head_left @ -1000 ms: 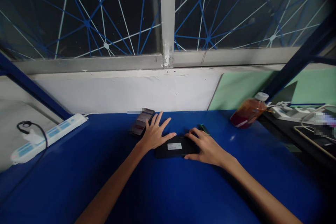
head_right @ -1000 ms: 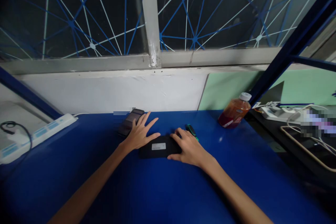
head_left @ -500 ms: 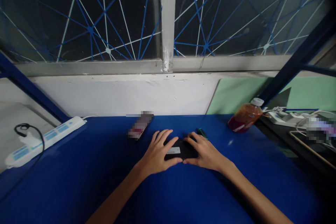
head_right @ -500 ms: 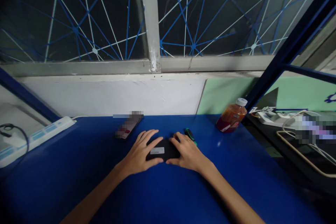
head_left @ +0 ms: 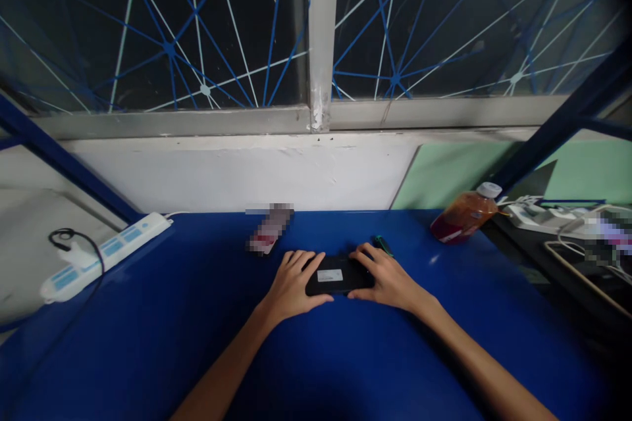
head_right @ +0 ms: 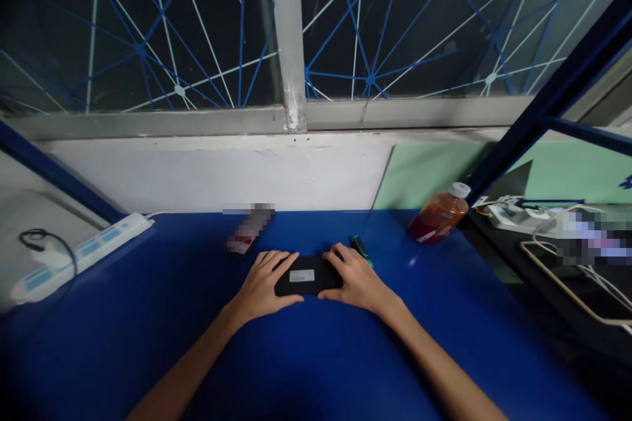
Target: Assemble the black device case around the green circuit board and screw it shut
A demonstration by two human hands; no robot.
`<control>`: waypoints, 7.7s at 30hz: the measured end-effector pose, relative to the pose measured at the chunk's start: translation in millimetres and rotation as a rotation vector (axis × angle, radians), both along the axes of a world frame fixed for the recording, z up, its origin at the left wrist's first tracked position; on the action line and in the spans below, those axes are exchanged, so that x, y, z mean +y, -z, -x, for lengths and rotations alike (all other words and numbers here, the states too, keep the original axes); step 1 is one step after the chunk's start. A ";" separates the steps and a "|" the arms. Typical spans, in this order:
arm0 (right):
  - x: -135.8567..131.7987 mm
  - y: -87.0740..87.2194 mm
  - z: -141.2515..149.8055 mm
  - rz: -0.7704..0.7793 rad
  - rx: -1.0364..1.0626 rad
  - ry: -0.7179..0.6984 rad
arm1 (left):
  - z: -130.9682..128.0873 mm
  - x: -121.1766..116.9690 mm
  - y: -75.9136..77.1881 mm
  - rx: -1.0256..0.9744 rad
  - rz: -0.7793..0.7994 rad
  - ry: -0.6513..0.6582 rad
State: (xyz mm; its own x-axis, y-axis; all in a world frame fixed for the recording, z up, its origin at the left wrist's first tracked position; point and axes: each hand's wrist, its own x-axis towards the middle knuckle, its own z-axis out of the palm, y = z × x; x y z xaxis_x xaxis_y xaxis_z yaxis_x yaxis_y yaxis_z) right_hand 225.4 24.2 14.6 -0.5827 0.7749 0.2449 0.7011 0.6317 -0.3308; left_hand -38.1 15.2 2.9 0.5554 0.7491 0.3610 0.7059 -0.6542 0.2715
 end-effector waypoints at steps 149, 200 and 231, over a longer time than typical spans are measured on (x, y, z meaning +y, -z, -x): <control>15.1 -41.1 -20.5 0.149 1.502 0.328 | -45.5 -7.0 -1.6 -0.211 -0.076 -0.064; 12.0 -35.9 -20.2 0.017 1.389 0.254 | -43.7 -13.1 -18.3 -0.377 -0.073 -0.045; 8.9 -38.8 -19.8 -0.022 1.226 0.310 | -41.6 -15.5 -19.6 -0.355 -0.089 -0.011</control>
State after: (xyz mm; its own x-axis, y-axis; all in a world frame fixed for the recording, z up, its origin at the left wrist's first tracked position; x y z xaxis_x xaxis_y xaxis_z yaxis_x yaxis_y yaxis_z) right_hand 245.2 33.1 53.4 0.2403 0.8268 0.5086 0.0615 0.5100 -0.8580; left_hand 3.5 -0.3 22.6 0.3758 0.7113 0.5940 0.5855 -0.6790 0.4428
